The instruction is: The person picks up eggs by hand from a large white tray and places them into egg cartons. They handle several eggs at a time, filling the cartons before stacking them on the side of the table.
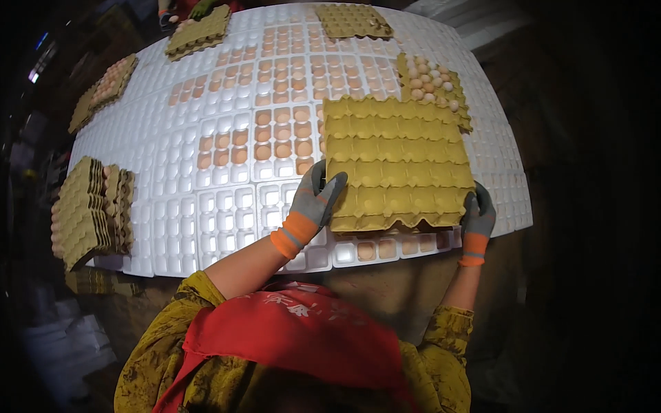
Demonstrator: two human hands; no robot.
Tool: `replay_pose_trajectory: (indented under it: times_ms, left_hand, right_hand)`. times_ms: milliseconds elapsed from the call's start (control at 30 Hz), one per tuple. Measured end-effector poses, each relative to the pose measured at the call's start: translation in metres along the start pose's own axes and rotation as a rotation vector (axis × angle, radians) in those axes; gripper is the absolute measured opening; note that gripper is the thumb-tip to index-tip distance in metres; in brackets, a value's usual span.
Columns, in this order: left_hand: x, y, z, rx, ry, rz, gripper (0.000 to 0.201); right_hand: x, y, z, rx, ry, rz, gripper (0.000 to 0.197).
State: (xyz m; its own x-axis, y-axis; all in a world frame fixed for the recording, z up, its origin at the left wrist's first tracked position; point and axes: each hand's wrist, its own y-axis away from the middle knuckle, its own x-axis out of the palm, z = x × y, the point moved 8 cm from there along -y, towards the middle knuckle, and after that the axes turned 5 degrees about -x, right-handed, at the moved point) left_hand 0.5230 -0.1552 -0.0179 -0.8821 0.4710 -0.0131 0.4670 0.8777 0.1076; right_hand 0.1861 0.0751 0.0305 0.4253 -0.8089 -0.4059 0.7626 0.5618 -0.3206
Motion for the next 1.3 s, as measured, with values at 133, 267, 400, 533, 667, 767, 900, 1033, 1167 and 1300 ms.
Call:
replay_pose_trajectory:
  times_ms: [133,267,400,533,667,767,900,1033,1167,1300]
  left_hand:
    - [-0.090,0.022,-0.055,-0.099,0.258,-0.017,0.051]
    - [-0.231,0.065,-0.045,0.108,0.494,-0.344,0.036]
    - [-0.401,0.163,-0.077,0.512,0.298,-0.931,0.030]
    - [-0.573,0.273,-0.054,0.639,0.334,-1.405,0.028]
    - [-0.648,0.329,-0.060,0.661,0.405,-1.579,0.042]
    - [-0.668,0.319,-0.065,0.640,0.553,-1.575,0.040]
    - [-0.699,0.303,-0.035,0.521,0.534,-1.489,0.035]
    - [-0.668,0.279,-0.015,0.240,0.631,-1.383,0.033]
    - [-0.648,0.300,-0.039,0.756,0.239,-1.376,0.044]
    - [-0.595,0.246,-0.166,0.471,-1.106,-1.203,0.062]
  right_hand:
    - [0.058,0.004,0.136,-0.084,-0.184,0.119,0.044]
    - [0.169,0.042,0.240,-0.414,-0.263,0.392,0.053]
    - [0.302,0.105,0.257,-0.221,-0.670,0.774,0.056]
    - [0.415,0.197,0.285,-0.188,-0.627,1.069,0.059]
    - [0.476,0.273,0.331,-0.299,-0.519,1.263,0.059]
    - [0.488,0.305,0.358,-0.465,-0.366,1.320,0.061]
    - [0.495,0.331,0.346,-0.586,-0.096,1.362,0.056]
    - [0.491,0.332,0.297,-0.486,0.036,1.343,0.057]
    - [0.478,0.335,0.268,-0.408,0.130,1.334,0.056]
    - [0.461,0.329,0.258,-0.403,0.095,1.281,0.053]
